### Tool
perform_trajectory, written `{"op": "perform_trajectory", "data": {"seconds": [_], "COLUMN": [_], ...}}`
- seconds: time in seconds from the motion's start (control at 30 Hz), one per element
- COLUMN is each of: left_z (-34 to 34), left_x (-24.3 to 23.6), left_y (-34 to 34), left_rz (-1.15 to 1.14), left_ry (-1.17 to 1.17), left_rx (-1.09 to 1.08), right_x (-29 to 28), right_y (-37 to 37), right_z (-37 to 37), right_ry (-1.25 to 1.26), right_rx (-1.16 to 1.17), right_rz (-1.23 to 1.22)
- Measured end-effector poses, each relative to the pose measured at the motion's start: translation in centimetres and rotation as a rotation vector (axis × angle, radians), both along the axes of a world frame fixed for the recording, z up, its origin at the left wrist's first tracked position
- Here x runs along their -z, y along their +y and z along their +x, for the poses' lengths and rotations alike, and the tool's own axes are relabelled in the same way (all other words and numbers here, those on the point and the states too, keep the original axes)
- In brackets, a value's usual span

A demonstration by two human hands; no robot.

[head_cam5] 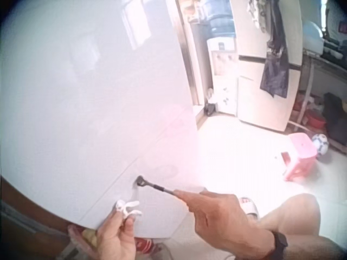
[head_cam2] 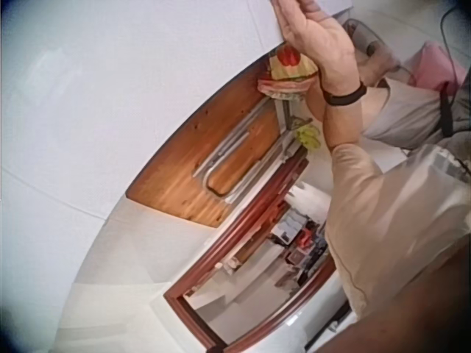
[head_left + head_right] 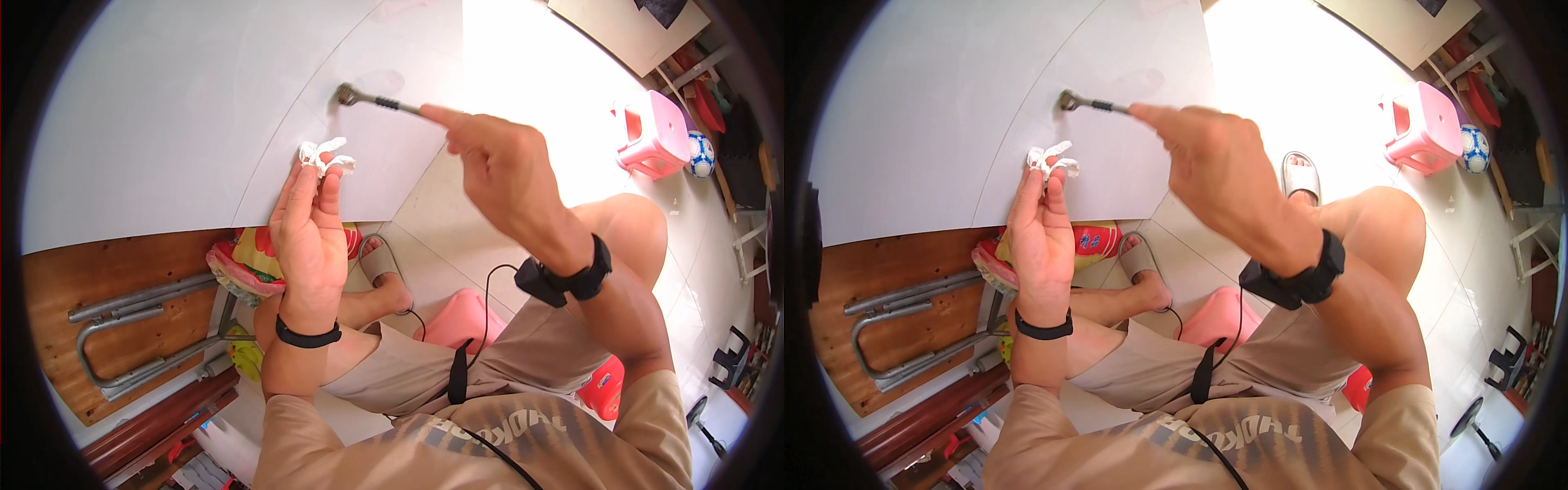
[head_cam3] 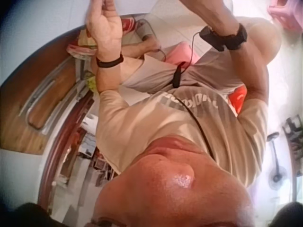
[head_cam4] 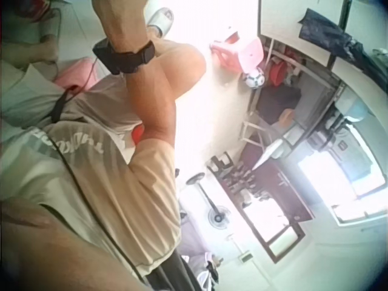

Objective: The person is using a wrench to tighten a screw on a white cabinet door while holding a small plastic piece.

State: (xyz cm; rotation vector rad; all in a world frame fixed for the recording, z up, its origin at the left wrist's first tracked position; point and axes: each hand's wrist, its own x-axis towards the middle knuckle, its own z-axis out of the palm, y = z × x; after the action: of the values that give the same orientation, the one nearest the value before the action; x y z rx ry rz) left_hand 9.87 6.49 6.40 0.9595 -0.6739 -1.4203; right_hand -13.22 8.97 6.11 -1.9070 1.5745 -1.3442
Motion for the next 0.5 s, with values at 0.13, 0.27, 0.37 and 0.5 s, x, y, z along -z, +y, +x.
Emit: {"op": "perform_trajectory", "data": {"seconds": [0.13,0.27,0.37,0.5], "left_z": [-0.8,-1.4,-1.5,-1.8], "left_x": [1.2,2.6,3.1,3.7], "left_y": [-0.2,0.1,-0.2,-0.3], "left_rz": [-0.061,-0.256,-0.399,-0.595], "left_ry": [-0.118,-0.535,-0.691,-0.689], "left_rx": [-0.046,-0.112,-0.178,-0.249], "right_x": [0.8,0.5,0.1,-0.6], "right_y": [1.5,1.8,0.9,1.1], "right_z": [1.9,2.2,0.8,0.6], "right_ry": [-0.007,0.058,0.004,-0.055], "right_rx": [-0.038,-0.087,-0.056,-0.031], "right_rz": [-0.067,-0.033,-0.035,-0.108]}}
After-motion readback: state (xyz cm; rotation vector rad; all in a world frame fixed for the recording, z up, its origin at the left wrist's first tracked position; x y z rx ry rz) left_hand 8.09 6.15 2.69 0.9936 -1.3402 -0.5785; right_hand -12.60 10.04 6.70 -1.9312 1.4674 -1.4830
